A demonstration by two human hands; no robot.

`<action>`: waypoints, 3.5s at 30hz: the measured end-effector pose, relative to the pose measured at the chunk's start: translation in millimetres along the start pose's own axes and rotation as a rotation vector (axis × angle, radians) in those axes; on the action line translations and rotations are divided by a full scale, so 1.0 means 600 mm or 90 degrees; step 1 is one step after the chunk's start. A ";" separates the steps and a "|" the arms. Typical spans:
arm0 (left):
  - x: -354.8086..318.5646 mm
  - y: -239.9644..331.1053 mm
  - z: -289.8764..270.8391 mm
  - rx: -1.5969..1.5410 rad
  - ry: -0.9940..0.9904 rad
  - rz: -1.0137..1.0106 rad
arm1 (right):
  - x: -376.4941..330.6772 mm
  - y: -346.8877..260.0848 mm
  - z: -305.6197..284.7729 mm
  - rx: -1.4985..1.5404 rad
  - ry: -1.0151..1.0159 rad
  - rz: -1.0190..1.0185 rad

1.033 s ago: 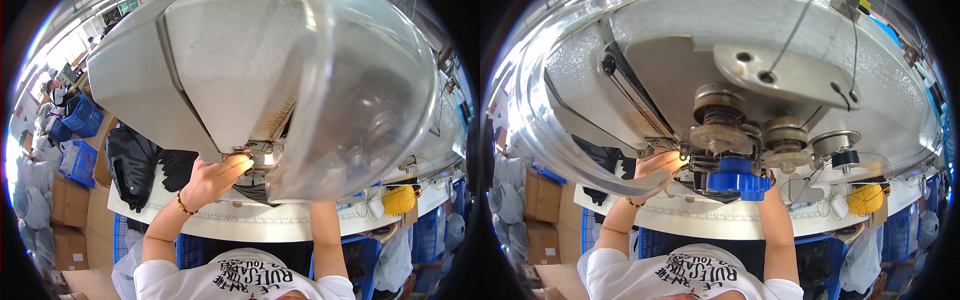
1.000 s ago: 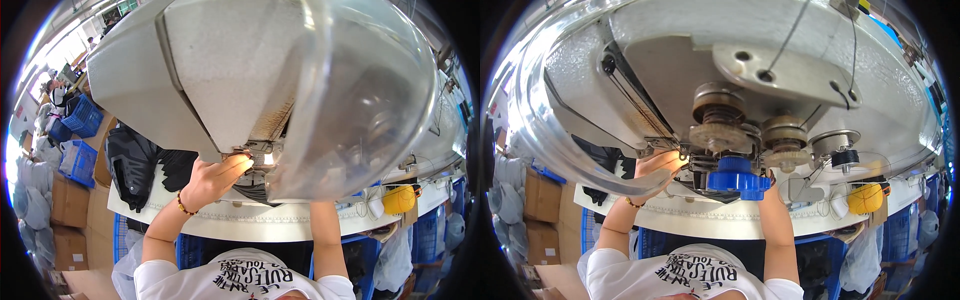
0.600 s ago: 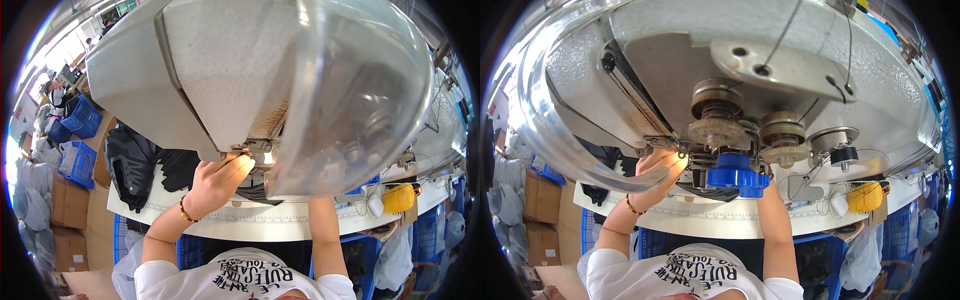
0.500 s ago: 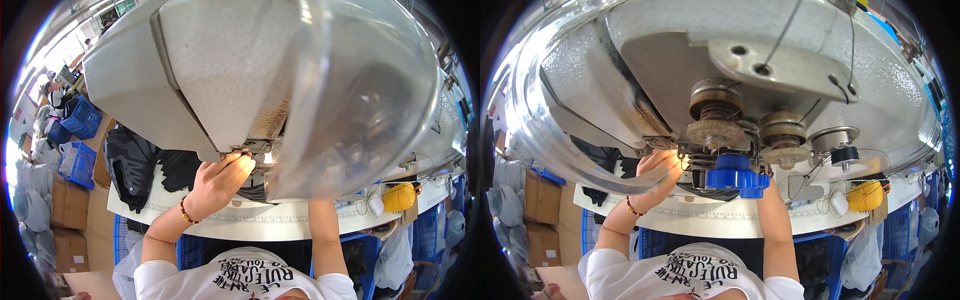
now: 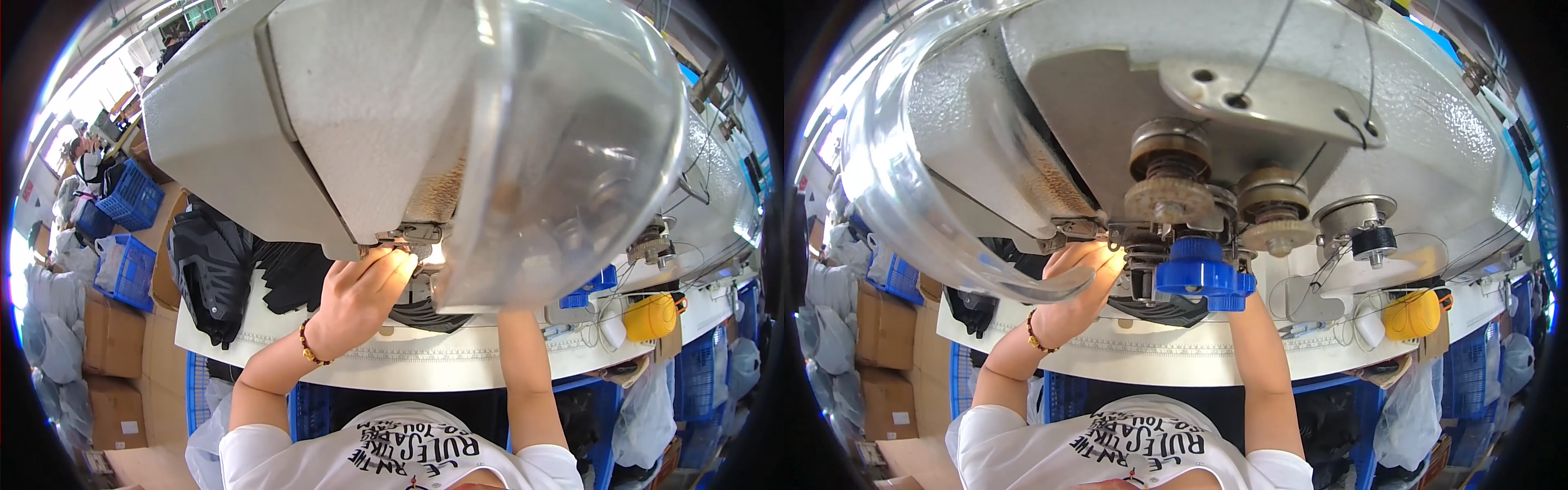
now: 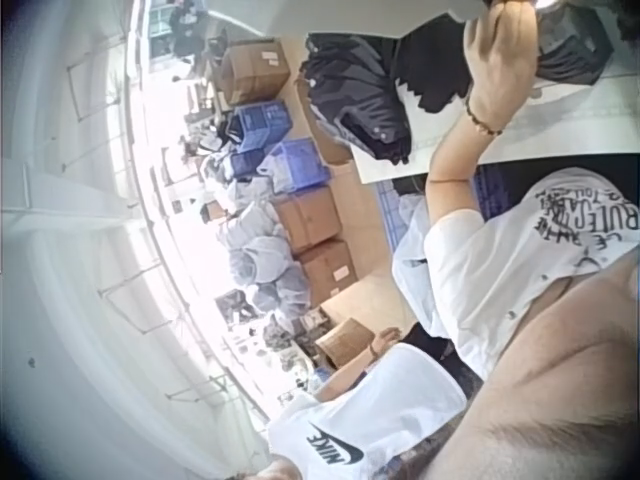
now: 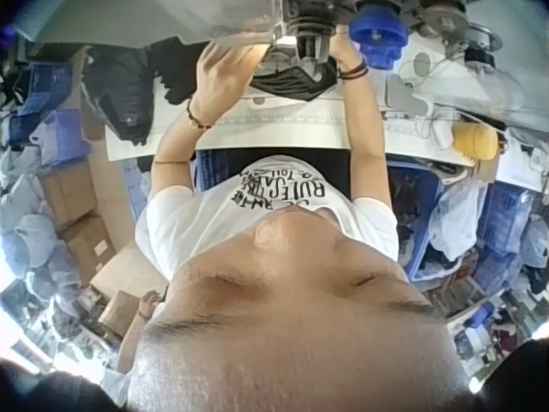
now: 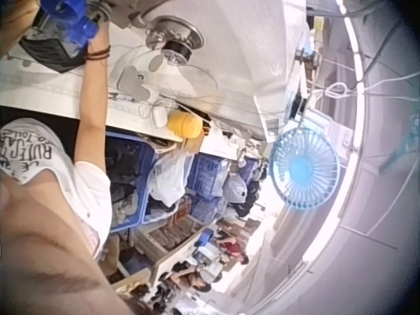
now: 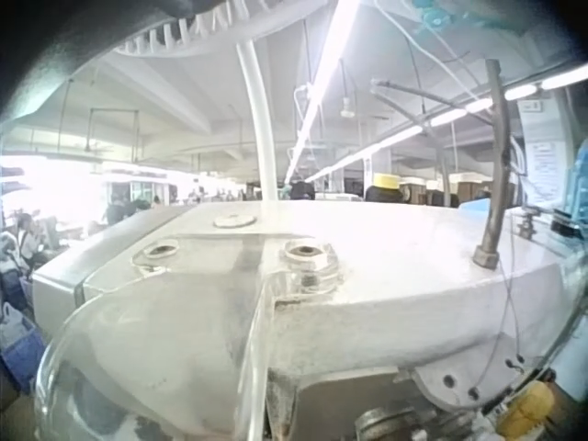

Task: Using an industrial sewing machine to stitch components of a black shoe upper.

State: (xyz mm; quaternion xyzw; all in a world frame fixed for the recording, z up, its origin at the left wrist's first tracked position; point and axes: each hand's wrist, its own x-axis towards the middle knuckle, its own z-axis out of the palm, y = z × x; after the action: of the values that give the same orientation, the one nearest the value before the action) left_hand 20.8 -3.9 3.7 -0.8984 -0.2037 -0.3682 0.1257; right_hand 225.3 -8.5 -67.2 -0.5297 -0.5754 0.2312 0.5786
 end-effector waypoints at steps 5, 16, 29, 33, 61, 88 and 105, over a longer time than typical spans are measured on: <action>-0.023 0.006 0.013 -0.118 0.065 -0.044 | 0.016 0.005 -0.010 -0.012 0.013 0.002; -0.115 -0.153 0.093 -0.568 -0.122 -0.479 | -0.082 -0.096 0.022 -0.262 0.003 -0.289; -0.014 0.024 -0.020 -0.052 -0.027 0.034 | -0.070 -0.081 -0.047 -0.291 -0.087 -0.248; -0.012 0.033 -0.016 -0.049 -0.019 0.011 | -0.063 -0.068 -0.059 -0.453 -0.159 -0.282; 0.007 0.007 -0.002 -0.302 0.116 -0.163 | -0.047 -0.093 -0.061 -0.547 -0.159 -0.442; -0.002 -0.012 -0.020 -0.135 -0.100 0.112 | -0.053 -0.026 -0.069 -0.188 -0.265 -0.295; -0.004 0.002 -0.014 -0.066 -0.090 0.110 | -0.036 -0.082 -0.062 -0.252 -0.234 -0.321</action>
State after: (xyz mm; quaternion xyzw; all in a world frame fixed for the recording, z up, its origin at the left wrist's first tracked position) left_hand 14.6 -8.9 7.9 -0.9417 -0.1149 -0.3014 0.0958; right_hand 237.3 -56.2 -24.8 -0.4225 -0.8158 0.0574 0.3907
